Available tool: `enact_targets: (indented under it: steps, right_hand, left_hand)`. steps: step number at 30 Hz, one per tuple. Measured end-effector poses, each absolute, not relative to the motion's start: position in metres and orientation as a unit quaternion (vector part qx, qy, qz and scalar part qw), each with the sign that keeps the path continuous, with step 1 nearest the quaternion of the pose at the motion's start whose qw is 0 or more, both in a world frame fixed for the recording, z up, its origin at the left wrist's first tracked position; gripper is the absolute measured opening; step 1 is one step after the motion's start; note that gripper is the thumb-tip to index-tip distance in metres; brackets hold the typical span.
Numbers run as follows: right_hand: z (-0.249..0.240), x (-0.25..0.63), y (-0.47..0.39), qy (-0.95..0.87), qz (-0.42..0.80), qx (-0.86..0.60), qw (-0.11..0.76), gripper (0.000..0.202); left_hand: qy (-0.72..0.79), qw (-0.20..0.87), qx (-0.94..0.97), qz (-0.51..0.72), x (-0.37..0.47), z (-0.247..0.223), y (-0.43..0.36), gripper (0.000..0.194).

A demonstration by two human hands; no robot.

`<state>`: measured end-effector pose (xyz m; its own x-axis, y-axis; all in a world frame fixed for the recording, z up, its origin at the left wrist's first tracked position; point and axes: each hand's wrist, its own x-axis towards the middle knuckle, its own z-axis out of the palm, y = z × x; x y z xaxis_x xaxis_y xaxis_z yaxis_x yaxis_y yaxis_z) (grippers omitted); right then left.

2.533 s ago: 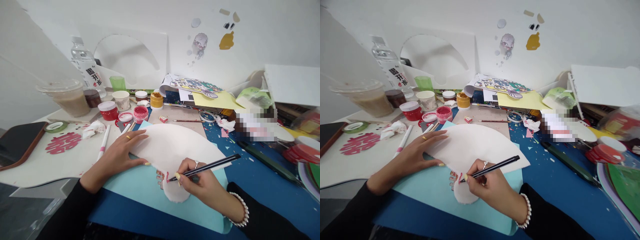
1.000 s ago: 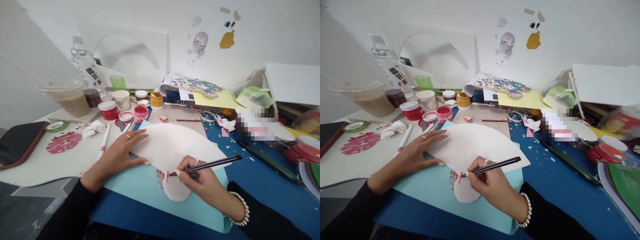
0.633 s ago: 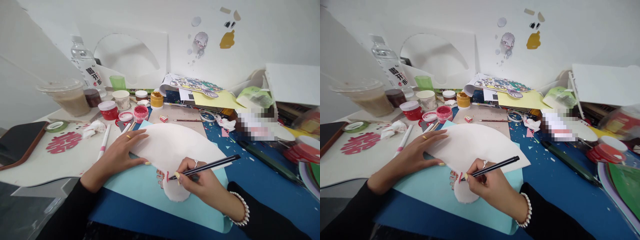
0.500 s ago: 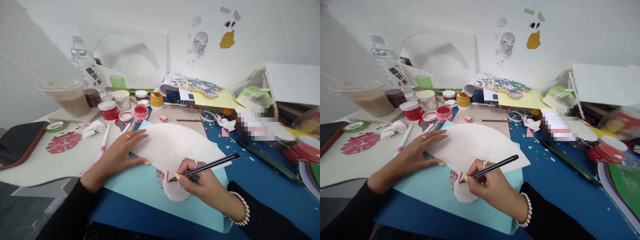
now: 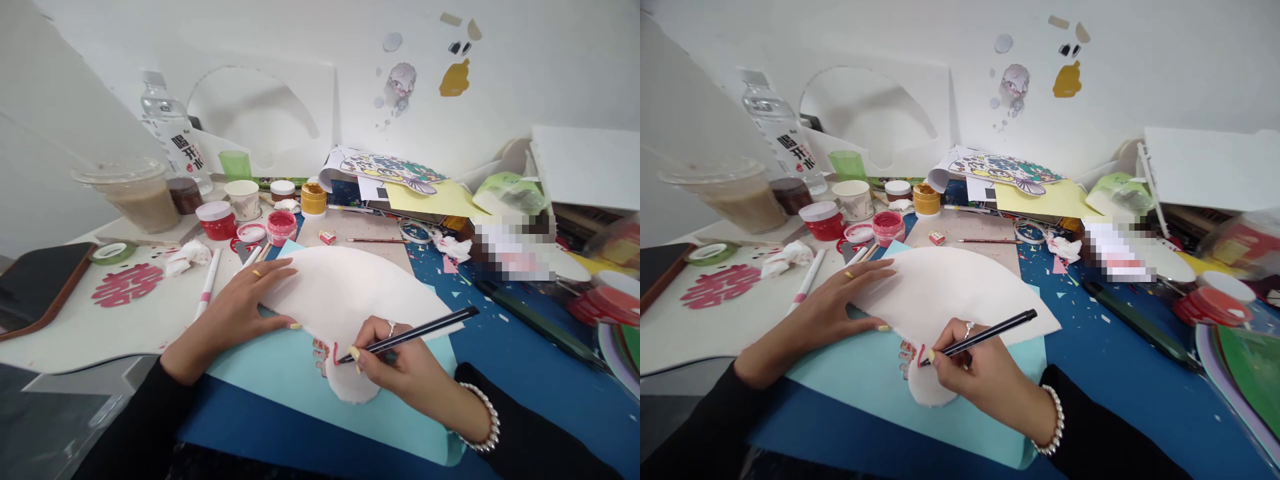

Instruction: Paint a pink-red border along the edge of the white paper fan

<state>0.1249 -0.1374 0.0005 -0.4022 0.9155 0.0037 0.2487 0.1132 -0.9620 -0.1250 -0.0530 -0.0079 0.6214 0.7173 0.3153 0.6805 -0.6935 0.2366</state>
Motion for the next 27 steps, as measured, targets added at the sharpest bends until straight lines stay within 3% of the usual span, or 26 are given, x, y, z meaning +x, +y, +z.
enact_targets:
  steps: [17,27]
  right_hand:
    - [0.001,0.126,-0.139,-0.648,0.535,-0.425,0.336,0.014]
    - [0.003,0.138,-0.123,-0.478,0.456,-0.496,0.563,0.017]
  left_hand:
    - [0.389,0.044,0.898,0.200,-0.125,-0.008,-0.053,0.066]
    - [0.419,0.044,0.887,0.187,-0.125,-0.008,-0.054,0.067]
